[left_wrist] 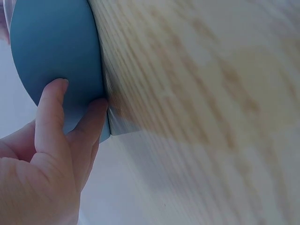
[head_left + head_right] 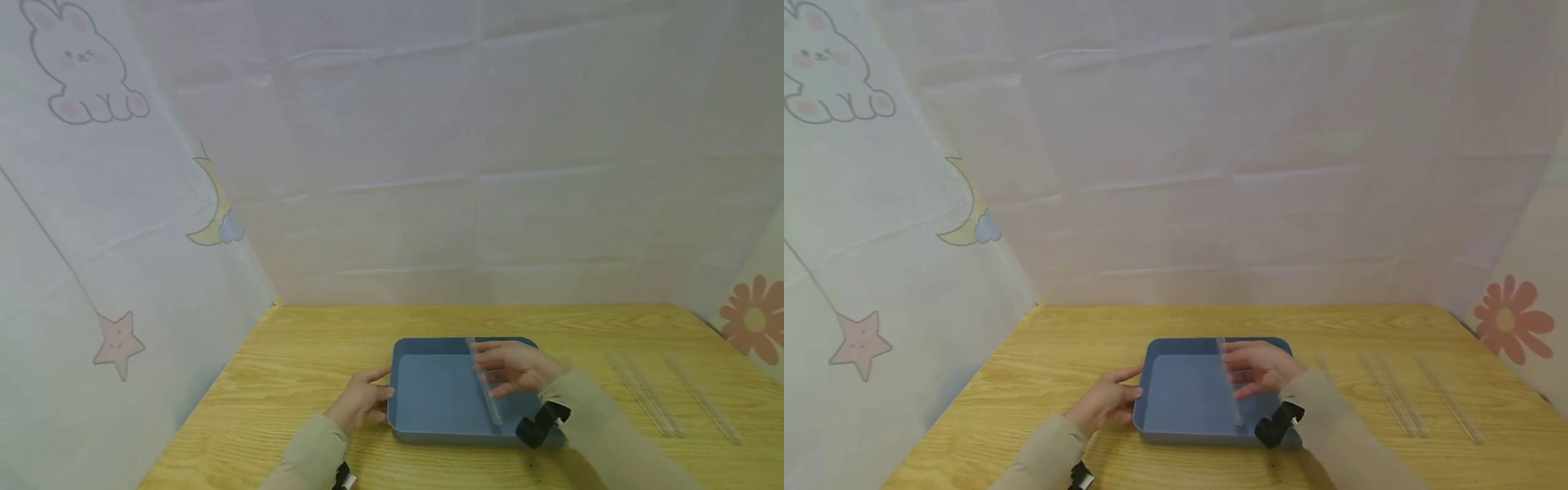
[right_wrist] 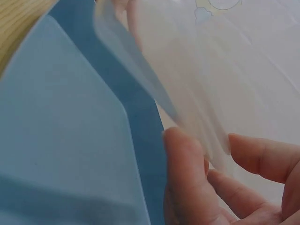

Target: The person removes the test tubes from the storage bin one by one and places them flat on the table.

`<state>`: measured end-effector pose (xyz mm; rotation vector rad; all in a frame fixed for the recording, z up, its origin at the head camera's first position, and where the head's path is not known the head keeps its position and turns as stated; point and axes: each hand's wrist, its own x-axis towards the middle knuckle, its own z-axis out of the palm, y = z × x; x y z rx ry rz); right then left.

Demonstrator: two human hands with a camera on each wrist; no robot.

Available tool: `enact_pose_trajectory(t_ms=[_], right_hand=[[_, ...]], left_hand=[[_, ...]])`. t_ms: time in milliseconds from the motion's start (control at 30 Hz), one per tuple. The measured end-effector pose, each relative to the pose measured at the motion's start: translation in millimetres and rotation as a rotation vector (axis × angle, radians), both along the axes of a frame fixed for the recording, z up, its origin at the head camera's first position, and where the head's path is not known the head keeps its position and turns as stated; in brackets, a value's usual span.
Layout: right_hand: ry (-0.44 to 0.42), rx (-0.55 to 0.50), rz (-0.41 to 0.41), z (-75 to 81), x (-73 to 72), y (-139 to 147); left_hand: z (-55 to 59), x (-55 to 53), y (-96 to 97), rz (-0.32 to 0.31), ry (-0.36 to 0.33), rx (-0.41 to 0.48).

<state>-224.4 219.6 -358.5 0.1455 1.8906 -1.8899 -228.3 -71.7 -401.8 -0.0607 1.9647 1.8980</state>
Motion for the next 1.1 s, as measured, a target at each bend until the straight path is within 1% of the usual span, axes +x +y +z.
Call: enact_pose_trajectory(t_ms=[133,333,567,733,833,1100], right_hand=[[0.001,0.004,-0.015,0.3,1.3,5],[0.006,0.027,-0.004,0.5,4.2,14],[0.007,0.022,0.010,5.8,7.0,28],[0.002,0.030,0.016,6.4,7.8,38],[0.009,0.047,0.027,5.7,9.0,44],[0.037,0.095,0.042,6.2,15.6,59]], left_hand=[[-0.1,0.2,0.4,0.003,-0.002,-0.014],[0.7,1.1,0.5,0.005,0.004,-0.022],[1.3,0.1,0.6,-0.002,0.002,-0.014],[0.7,-0.4,0.3,-0.002,0.006,-0.006],[0.5,-0.1,0.2,-0.003,0.005,0.000],[1.0,0.4,0.5,-0.007,0.014,-0.018]])
